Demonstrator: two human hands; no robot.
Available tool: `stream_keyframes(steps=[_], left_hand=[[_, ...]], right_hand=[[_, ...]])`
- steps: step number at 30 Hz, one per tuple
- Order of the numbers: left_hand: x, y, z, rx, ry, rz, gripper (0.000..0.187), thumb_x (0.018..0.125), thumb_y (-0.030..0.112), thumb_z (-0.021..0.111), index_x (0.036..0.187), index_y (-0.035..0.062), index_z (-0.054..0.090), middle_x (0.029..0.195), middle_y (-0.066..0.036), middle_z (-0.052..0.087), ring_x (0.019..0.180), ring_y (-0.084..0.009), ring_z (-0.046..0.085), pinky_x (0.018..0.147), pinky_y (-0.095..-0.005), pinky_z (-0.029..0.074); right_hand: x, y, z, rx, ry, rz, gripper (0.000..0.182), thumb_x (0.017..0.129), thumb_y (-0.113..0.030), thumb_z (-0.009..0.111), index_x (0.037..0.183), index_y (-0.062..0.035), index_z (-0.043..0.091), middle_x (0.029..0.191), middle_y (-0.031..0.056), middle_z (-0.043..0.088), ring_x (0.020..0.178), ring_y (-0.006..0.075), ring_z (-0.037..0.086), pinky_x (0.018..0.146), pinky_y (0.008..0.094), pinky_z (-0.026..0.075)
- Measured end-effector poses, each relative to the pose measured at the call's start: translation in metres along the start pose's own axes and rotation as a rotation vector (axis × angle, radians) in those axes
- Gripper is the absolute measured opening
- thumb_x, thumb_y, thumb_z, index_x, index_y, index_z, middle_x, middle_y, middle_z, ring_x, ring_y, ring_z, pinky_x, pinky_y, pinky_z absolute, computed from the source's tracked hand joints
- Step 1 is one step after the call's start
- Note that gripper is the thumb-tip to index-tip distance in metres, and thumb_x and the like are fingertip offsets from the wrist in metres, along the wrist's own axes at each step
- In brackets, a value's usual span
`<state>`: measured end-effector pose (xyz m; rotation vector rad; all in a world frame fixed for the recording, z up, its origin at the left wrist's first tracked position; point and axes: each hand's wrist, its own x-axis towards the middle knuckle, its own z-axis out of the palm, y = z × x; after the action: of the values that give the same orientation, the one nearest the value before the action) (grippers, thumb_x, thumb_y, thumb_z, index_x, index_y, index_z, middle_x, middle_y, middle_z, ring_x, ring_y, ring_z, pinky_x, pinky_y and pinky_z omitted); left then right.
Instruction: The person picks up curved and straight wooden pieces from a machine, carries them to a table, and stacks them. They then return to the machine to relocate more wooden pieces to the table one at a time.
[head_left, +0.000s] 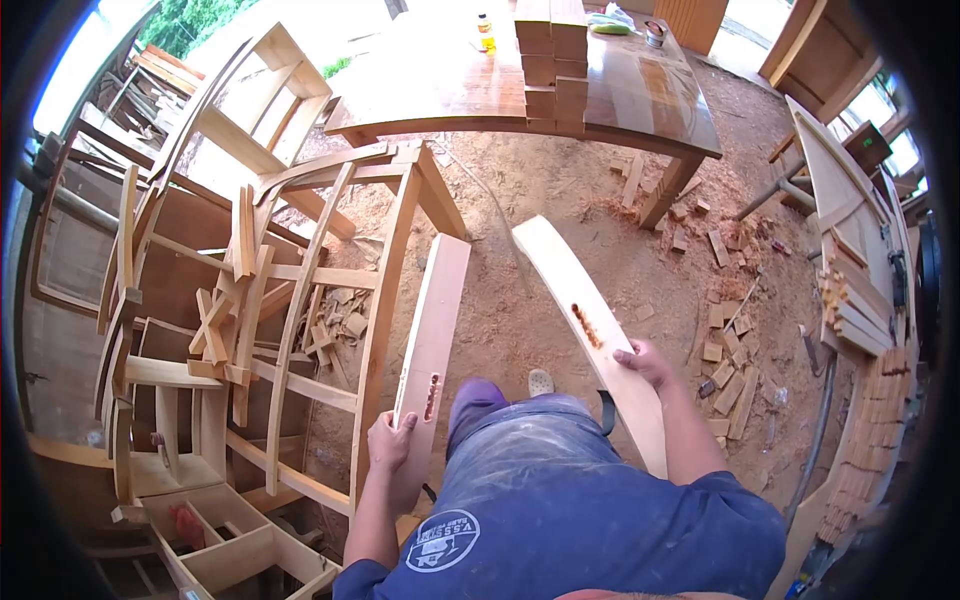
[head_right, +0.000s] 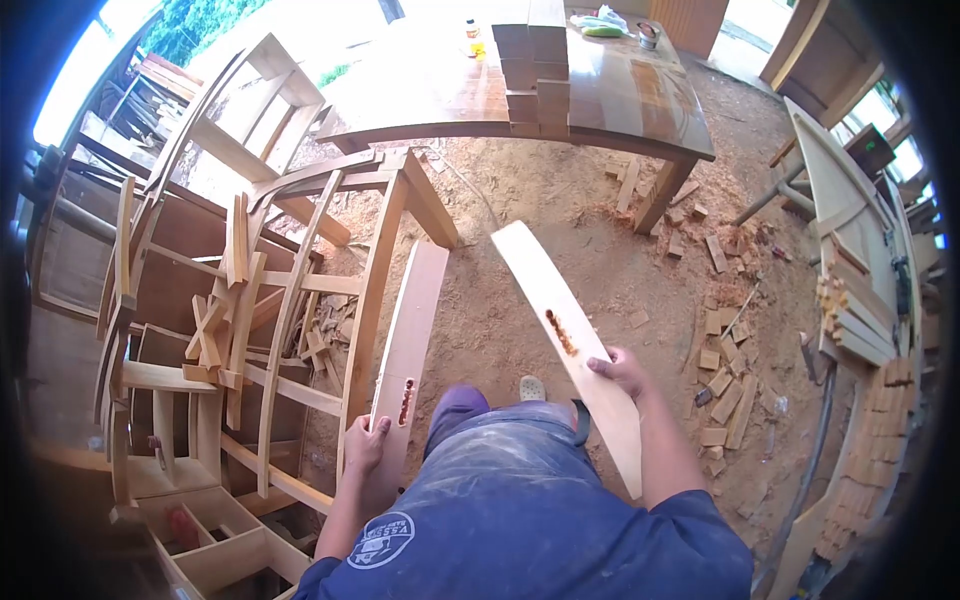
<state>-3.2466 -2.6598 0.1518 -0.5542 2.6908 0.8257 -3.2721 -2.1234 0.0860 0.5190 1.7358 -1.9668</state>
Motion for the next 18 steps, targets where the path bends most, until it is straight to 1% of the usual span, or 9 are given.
stream_keyframes(steps=[1,4,5,8,9,11,14,15,18], left_hand=[[0.021,0.006,-0.006,-0.076,0.004,-0.008,0.055,0.089,0.048,0.076,0.109,-0.0027,0.068,0.099,-0.022,0.073,0.096,-0.0347,0.071,0.085,-0.0438,0.053],[0.086,0.013,-0.017,-0.178,0.005,0.0,0.053,0.09,0.045,0.077,0.108,-0.0036,0.068,0.095,-0.02,0.074,0.09,-0.0294,0.071,0.082,-0.0405,0.054],[0.113,0.016,-0.021,-0.189,0.002,0.011,0.052,0.09,0.044,0.077,0.108,-0.0039,0.068,0.094,-0.019,0.074,0.088,-0.0279,0.071,0.081,-0.0396,0.054],[0.195,0.049,-0.037,-0.169,0.03,0.04,0.052,0.09,0.044,0.077,0.107,-0.0047,0.068,0.092,-0.018,0.074,0.084,-0.0264,0.071,0.079,-0.0389,0.054],[0.221,0.066,-0.047,-0.182,0.015,0.03,0.053,0.089,0.045,0.078,0.105,-0.0048,0.069,0.091,-0.019,0.074,0.083,-0.0266,0.071,0.078,-0.039,0.055],[0.289,0.06,-0.054,-0.093,0.021,0.072,0.051,0.088,0.044,0.078,0.105,-0.0032,0.069,0.094,-0.022,0.073,0.09,-0.0349,0.072,0.082,-0.0423,0.054],[0.376,0.088,-0.08,0.003,-0.012,0.103,0.052,0.086,0.047,0.078,0.105,-0.0018,0.07,0.095,-0.025,0.072,0.092,-0.0412,0.07,0.083,-0.0467,0.054],[0.387,0.112,-0.099,0.022,-0.05,0.066,0.054,0.086,0.048,0.078,0.106,-0.0019,0.07,0.096,-0.025,0.072,0.092,-0.042,0.07,0.083,-0.0474,0.054],[0.43,0.121,-0.128,0.138,-0.068,0.062,0.062,0.082,0.053,0.08,0.106,-0.0026,0.07,0.096,-0.027,0.071,0.092,-0.0452,0.069,0.082,-0.0508,0.053]], right_hand=[[0.03,-0.029,0.0,0.138,-0.098,-0.046,0.082,0.079,-0.056,0.083,0.13,0.0035,0.06,0.112,0.0108,0.07,0.097,0.0178,0.067,0.085,0.0327,0.054],[0.131,-0.107,0.021,-0.135,-0.002,-0.097,0.1,0.082,-0.085,0.056,0.128,0.0041,0.061,0.111,0.0114,0.068,0.101,0.0179,0.064,0.09,0.0334,0.052],[0.157,-0.151,0.042,-0.212,0.037,-0.019,0.1,0.082,-0.086,0.053,0.125,0.0038,0.063,0.111,0.0132,0.068,0.102,0.0189,0.064,0.091,0.034,0.051],[0.268,-0.203,0.068,0.001,0.067,-0.105,0.093,0.086,-0.08,0.055,0.137,-0.002,0.057,0.121,0.0104,0.065,0.107,0.0159,0.06,0.093,0.0317,0.048],[0.302,-0.214,0.075,0.029,0.073,-0.1,0.094,0.085,-0.082,0.054,0.133,-0.0013,0.06,0.118,0.0116,0.066,0.107,0.0164,0.061,0.091,0.0324,0.049],[0.368,-0.248,0.094,0.101,0.099,-0.111,0.096,0.084,-0.085,0.052,0.125,0.0002,0.065,0.114,0.0138,0.069,0.105,0.0174,0.063,0.089,0.0338,0.05],[0.453,-0.293,0.115,0.244,0.094,-0.228,0.1,0.082,-0.087,0.051,0.141,-0.006,0.055,0.122,0.0134,0.066,0.108,0.0182,0.062,0.091,0.0319,0.049],[0.481,-0.302,0.117,0.293,0.1,-0.203,0.1,0.079,-0.091,0.047,0.133,-0.0071,0.056,0.105,0.0142,0.069,0.09,0.0218,0.066,0.081,0.0347,0.053],[0.517,-0.357,0.139,0.552,0.02,-0.174,0.097,0.077,-0.094,0.045,0.121,-0.0078,0.055,0.084,0.0135,0.064,0.069,0.0249,0.063,0.067,0.0389,0.055]])
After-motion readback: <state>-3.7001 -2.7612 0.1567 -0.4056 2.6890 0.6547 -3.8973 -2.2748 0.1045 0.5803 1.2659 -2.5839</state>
